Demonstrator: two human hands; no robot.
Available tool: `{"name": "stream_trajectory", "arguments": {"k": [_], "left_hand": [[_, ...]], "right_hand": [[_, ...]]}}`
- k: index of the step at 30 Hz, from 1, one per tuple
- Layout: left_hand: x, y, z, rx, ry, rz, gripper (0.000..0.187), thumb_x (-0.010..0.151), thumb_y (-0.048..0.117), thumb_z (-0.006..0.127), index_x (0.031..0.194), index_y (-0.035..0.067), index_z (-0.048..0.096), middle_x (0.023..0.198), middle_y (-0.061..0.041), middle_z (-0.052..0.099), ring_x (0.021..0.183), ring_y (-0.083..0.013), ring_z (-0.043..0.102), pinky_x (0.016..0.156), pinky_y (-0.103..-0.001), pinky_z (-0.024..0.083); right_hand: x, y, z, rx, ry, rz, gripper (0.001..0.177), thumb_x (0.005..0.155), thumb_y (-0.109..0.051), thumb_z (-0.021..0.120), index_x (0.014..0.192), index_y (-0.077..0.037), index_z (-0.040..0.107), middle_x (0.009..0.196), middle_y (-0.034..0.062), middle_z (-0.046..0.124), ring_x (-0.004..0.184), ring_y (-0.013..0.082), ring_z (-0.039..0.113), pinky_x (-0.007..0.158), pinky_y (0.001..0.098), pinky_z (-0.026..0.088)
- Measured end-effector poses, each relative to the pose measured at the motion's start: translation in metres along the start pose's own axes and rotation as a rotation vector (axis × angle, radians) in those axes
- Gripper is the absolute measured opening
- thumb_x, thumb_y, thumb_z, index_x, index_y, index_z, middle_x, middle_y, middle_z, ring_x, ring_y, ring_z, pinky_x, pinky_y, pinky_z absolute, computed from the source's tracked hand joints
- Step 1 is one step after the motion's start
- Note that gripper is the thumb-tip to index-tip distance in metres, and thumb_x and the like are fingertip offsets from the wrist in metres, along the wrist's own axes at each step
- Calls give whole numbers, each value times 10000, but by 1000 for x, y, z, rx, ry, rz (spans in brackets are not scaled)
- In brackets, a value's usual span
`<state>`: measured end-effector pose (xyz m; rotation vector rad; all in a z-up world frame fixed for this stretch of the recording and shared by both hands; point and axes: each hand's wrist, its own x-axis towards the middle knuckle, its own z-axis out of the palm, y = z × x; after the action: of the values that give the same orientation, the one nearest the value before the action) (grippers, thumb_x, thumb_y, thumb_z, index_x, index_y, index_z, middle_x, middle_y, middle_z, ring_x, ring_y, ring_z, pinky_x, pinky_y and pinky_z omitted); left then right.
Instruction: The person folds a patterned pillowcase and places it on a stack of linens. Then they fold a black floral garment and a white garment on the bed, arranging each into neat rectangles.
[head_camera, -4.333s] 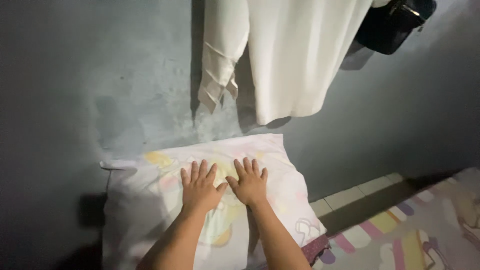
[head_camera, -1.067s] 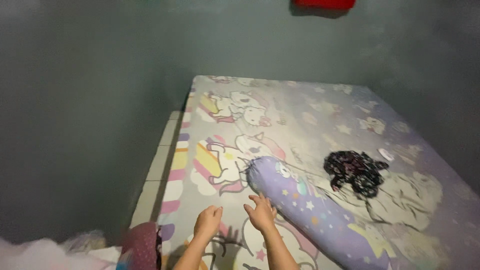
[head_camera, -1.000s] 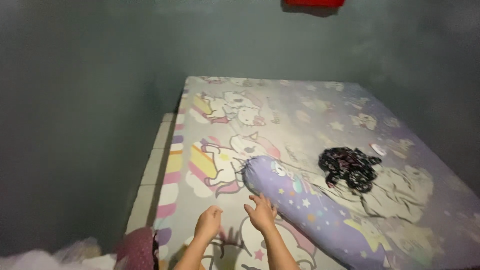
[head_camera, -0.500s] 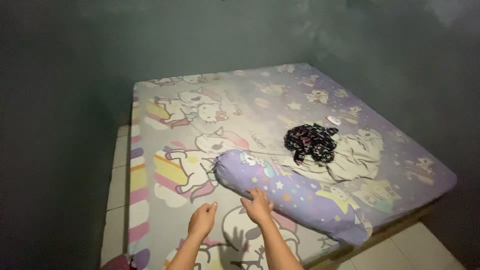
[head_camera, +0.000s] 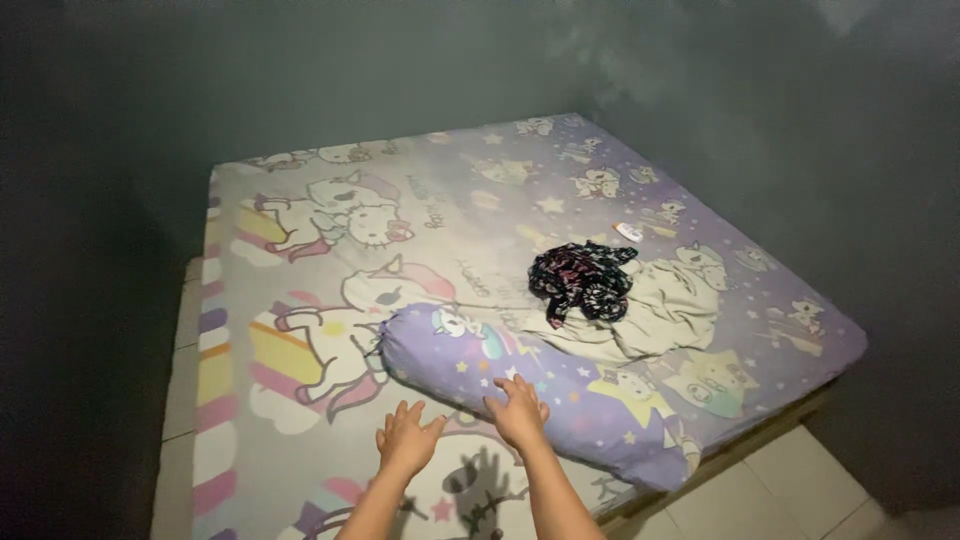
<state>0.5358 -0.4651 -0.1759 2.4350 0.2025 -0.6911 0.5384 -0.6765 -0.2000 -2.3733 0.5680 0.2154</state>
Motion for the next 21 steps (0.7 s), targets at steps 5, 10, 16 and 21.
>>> {"name": "stream_trajectory", "arguments": {"k": [5, 10, 16, 21], "left_hand": [[31, 38, 40, 34, 52, 40, 714, 932, 623, 460, 1564, 296, 395, 1710, -17, 172, 1590, -314, 104, 1281, -561, 63], [69, 65, 78, 95, 200, 106, 681, 898, 639, 538, 1484, 295, 501, 1569, -23, 411, 1460, -314, 336, 1212, -601, 238], [93, 88, 107, 4, 115, -12, 772, 901, 715, 477, 1559, 318, 403, 1700, -29, 222, 1577, -298, 185, 1269, -560, 126], [157, 59, 163, -240, 176, 46, 751, 865, 640, 599, 1445, 163, 573, 1558, -150, 470, 1500, -297, 387, 1202, -442, 334]], "right_hand": [[39, 38, -28, 22, -6, 7, 559, 850, -517, 586, 1394, -387, 591, 1685, -23, 276, 1582, 246, 181, 1214, 579, 109], [83, 73, -47, -2, 20, 5, 562, 836, -529, 634, 1385, -414, 599, 1683, -9, 295, 1575, 254, 221, 1220, 603, 109], [112, 98, -72, -51, 15, -19, 557, 811, -550, 592, 1347, -403, 620, 1657, -3, 344, 1540, 185, 292, 1188, 596, 189], [149, 139, -59, -12, 48, -38, 549, 809, -566, 645, 1332, -400, 641, 1616, 13, 420, 1493, 198, 393, 1120, 543, 306]]}}
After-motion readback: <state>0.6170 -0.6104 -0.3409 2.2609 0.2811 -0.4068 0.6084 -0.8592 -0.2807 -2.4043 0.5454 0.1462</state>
